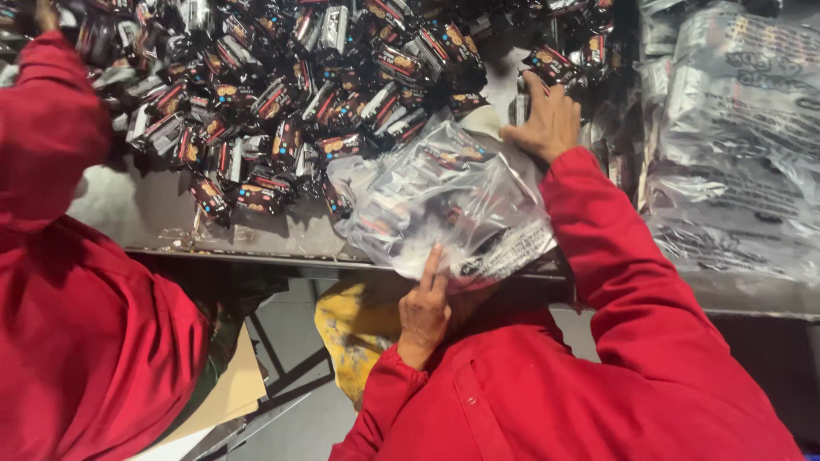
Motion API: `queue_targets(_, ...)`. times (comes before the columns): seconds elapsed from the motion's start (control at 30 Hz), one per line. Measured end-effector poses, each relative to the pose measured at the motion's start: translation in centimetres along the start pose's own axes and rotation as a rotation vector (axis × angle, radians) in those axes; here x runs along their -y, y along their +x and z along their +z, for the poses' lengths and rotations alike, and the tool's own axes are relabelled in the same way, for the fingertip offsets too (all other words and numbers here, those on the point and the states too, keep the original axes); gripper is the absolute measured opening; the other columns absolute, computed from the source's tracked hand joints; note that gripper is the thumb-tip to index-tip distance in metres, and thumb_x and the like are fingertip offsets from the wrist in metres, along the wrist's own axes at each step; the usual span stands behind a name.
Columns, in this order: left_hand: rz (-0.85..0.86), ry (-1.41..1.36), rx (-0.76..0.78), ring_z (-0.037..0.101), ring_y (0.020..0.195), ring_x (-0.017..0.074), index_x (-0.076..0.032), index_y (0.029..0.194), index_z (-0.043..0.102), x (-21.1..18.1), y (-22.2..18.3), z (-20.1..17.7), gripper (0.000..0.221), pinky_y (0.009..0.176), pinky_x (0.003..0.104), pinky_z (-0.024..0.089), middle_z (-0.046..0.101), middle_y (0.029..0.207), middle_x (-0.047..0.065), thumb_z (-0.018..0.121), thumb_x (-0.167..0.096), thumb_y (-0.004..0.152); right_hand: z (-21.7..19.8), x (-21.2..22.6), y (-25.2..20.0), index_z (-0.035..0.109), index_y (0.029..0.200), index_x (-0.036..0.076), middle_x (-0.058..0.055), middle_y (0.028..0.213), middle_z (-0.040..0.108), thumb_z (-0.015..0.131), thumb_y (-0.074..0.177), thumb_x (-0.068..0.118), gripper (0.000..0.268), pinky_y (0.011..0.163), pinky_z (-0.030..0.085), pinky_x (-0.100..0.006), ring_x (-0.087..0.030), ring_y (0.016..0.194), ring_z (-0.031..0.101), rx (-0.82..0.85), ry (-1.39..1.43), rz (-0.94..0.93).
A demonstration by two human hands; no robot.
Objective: The person places several batteries into a plastic bag by hand and then sets the bag on a pile.
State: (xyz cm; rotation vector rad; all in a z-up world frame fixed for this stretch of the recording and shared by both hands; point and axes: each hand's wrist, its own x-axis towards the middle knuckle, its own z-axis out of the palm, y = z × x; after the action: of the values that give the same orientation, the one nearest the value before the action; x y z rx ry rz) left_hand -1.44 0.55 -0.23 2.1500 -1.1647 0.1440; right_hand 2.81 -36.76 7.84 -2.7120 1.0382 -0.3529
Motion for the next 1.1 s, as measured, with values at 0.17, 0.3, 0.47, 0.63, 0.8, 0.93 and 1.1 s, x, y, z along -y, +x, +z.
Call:
queue_targets(0.17, -0.027, 0.023, -0.002, 0.071, 0.066, 0.0274, -0.007, 0.128, 0.065, -1.4, 0.0, -1.4, 0.054, 0.061, 0.041, 0.057, 0.051, 0.158, 0.006, 0.057, 0.008, 0.076, -2.2, -1.7, -6.6, 0.042, 0.16, 0.021, -0.02, 0.134, 0.058, 0.084, 0.077, 0.033, 0.094, 0.105, 0.049, -0.049, -0.041, 0.122, 0.06, -0.261, 0.376, -0.135)
queue_targets(0.3, 0.001, -0.042, -0.019, 0.071, 0.074, 0.0314, -0.006, 0.139, 0.06, -3.1, 0.5, -3.8, 0.063, 0.066, 0.042, 0.058, 0.048, 0.158, 0.011, 0.058, 0.006, 0.077, -5.5, -0.8, -13.5, 0.04, 0.158, 0.013, -0.014, 0.147, 0.054, 0.086, 0.076, 0.024, 0.095, 0.121, 0.042, -0.045, -0.027, 0.141, 0.053, -0.132, 1.011, -0.416)
queue_targets(0.47, -0.017, -0.22, -0.233, 0.071, 0.099, 0.0404, -0.002, 0.157, 0.042, -5.2, 1.9, -6.0, 0.077, 0.075, 0.041, 0.059, 0.041, 0.162, 0.018, 0.058, 0.004, 0.082, -7.7, 4.2, -20.2, 0.057, 0.138, 0.014, -0.015, 0.127, 0.064, 0.078, 0.063, 0.032, 0.08, 0.099, 0.047, -0.044, -0.035, 0.115, 0.061, 0.179, 0.507, -1.017)
queue_targets(0.63, 0.004, -0.134, -0.197, 0.072, 0.092, 0.0382, -0.005, 0.152, 0.045, -6.4, 1.9, -5.7, 0.074, 0.068, 0.04, 0.058, 0.041, 0.162, 0.019, 0.06, 0.002, 0.08, -6.1, 6.3, -18.6, 0.062, 0.133, 0.012, -0.019, 0.111, 0.061, 0.081, 0.063, 0.049, 0.082, 0.087, 0.045, -0.048, -0.039, 0.1, 0.059, 0.147, 0.371, -0.98)
queue_targets(0.8, 0.099, 0.002, -0.135, 0.071, 0.078, 0.0319, -0.009, 0.152, 0.049, -5.7, 1.7, -4.3, 0.072, 0.066, 0.041, 0.057, 0.044, 0.162, 0.013, 0.062, 0.004, 0.083, -1.3, 7.1, -17.4, 0.065, 0.133, 0.015, -0.014, 0.12, 0.065, 0.076, 0.084, 0.049, 0.06, 0.092, 0.044, -0.049, -0.037, 0.107, 0.059, -0.133, 0.38, -0.863)
queue_targets(0.93, 0.099, -0.034, -0.112, 0.07, 0.079, 0.0338, -0.008, 0.152, 0.048, -5.4, 3.2, -2.7, 0.076, 0.067, 0.043, 0.057, 0.044, 0.162, 0.012, 0.061, 0.004, 0.078, 0.6, 8.0, -16.2, 0.065, 0.133, 0.021, -0.011, 0.126, 0.065, 0.072, 0.091, 0.051, 0.052, 0.102, 0.036, -0.057, -0.036, 0.118, 0.056, -0.147, 0.16, -0.863)
queue_targets(1.1, 0.03, -0.018, -0.13, 0.07, 0.083, 0.0365, -0.006, 0.146, 0.052, -5.6, 4.1, -2.7, 0.07, 0.069, 0.045, 0.057, 0.044, 0.161, 0.011, 0.062, 0.004, 0.078, -2.3, 4.4, -17.6, 0.057, 0.144, 0.017, -0.018, 0.151, 0.047, 0.069, 0.084, 0.044, 0.067, 0.113, 0.025, -0.061, -0.042, 0.142, 0.037, 0.081, 0.321, -0.864)
